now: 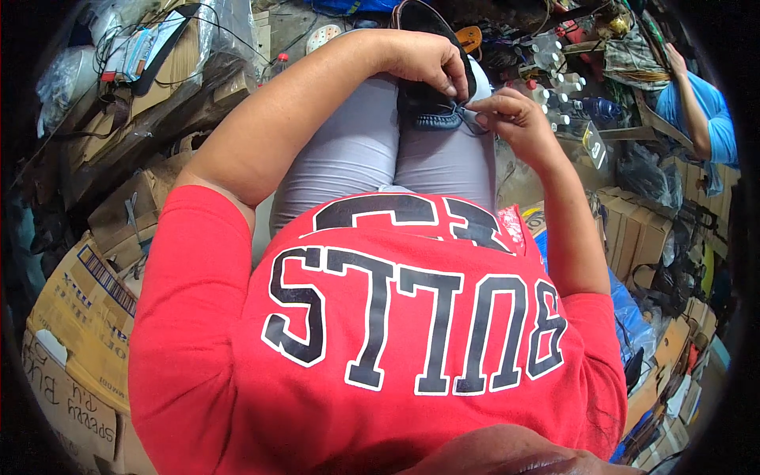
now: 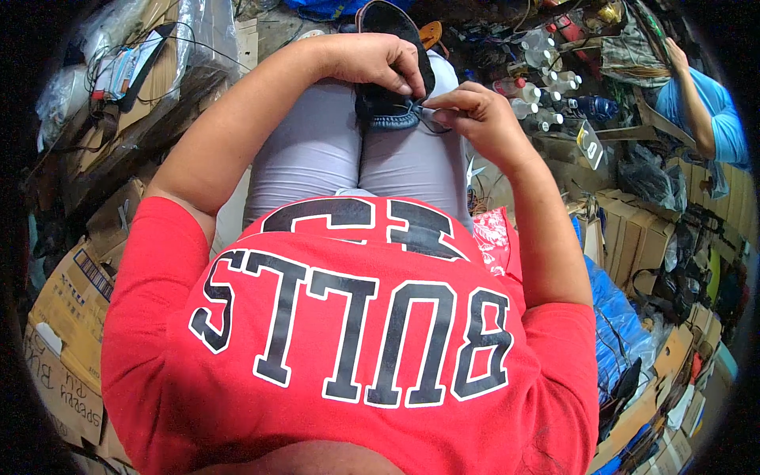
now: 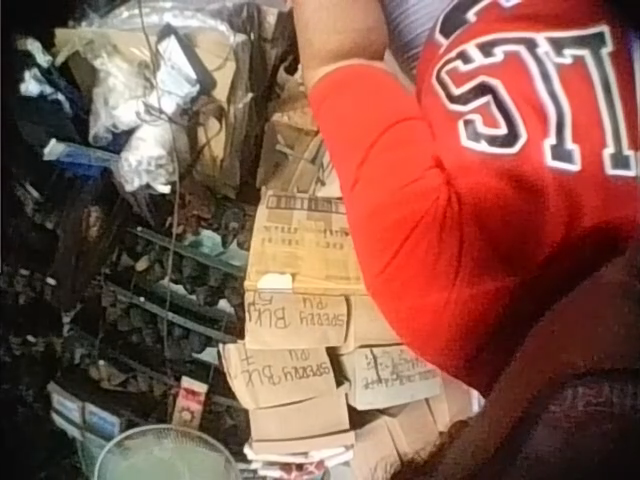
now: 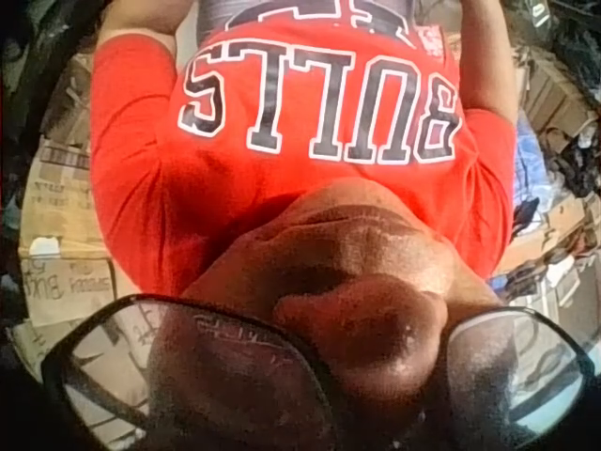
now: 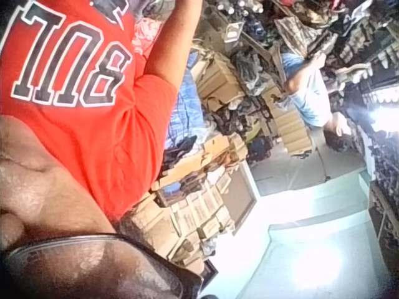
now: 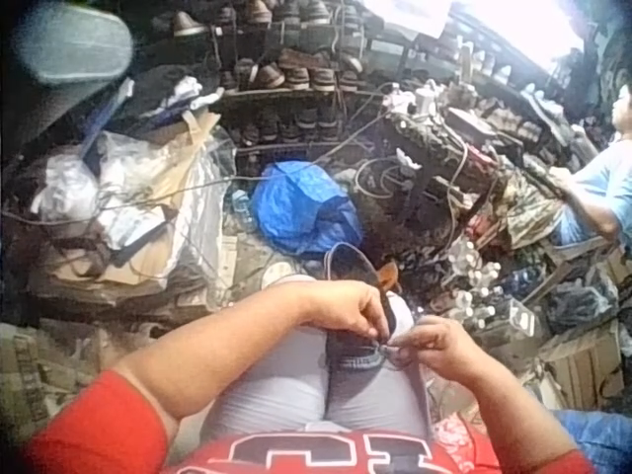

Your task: Stitching or finishing the back heel area of a black leather shoe by hand.

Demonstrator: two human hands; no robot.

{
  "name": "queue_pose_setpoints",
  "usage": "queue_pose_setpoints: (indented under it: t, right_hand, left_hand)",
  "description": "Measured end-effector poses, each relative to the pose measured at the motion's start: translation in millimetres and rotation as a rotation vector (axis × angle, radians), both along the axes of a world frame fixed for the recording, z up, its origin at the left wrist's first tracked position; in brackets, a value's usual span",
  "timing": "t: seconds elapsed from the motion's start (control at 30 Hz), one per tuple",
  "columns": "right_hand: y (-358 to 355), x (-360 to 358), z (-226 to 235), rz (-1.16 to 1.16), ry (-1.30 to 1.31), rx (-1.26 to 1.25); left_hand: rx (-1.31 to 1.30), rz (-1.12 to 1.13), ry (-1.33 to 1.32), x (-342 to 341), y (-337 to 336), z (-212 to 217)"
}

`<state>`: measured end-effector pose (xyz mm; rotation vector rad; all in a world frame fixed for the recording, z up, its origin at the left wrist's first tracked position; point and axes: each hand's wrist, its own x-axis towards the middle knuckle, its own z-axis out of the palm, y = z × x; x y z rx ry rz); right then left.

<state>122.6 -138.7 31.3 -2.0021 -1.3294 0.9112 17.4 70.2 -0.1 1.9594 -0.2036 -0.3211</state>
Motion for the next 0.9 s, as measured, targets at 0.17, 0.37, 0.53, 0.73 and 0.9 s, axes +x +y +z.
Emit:
queue_pose_setpoints:
  t: [0.17, 0.37, 0.53, 0.73, 0.9]
  right_hand:
    - [-3.5, 20.5, -15.2, 0.049, 0.214, 0.014]
    - [5.0, 0.2, -7.8, 0.007, 0.025, 0.115]
    - [8.2, 17.6, 4.4, 0.145, -0.077, 0.087]
    - [9.8, 21.4, -9.7, 0.113, 0.054, 0.057]
    - [7.8, -10.8, -6.6, 0.012, -0.057, 0.163]
  left_hand:
    - [0.105, -0.057, -0.044, 4.8, -4.2, 5.4]
    - [0.144, -0.007, 0.033, 5.8, -1.2, 2.7]
    - [0.103, 0.035, -0.029, -1.9, -0.4, 3.8]
    - [0.123, 0.048, -0.023, 0.5, -5.8, 2.7]
    - [0.155, 0.063, -0.082, -6.1, -3.6, -1.4]
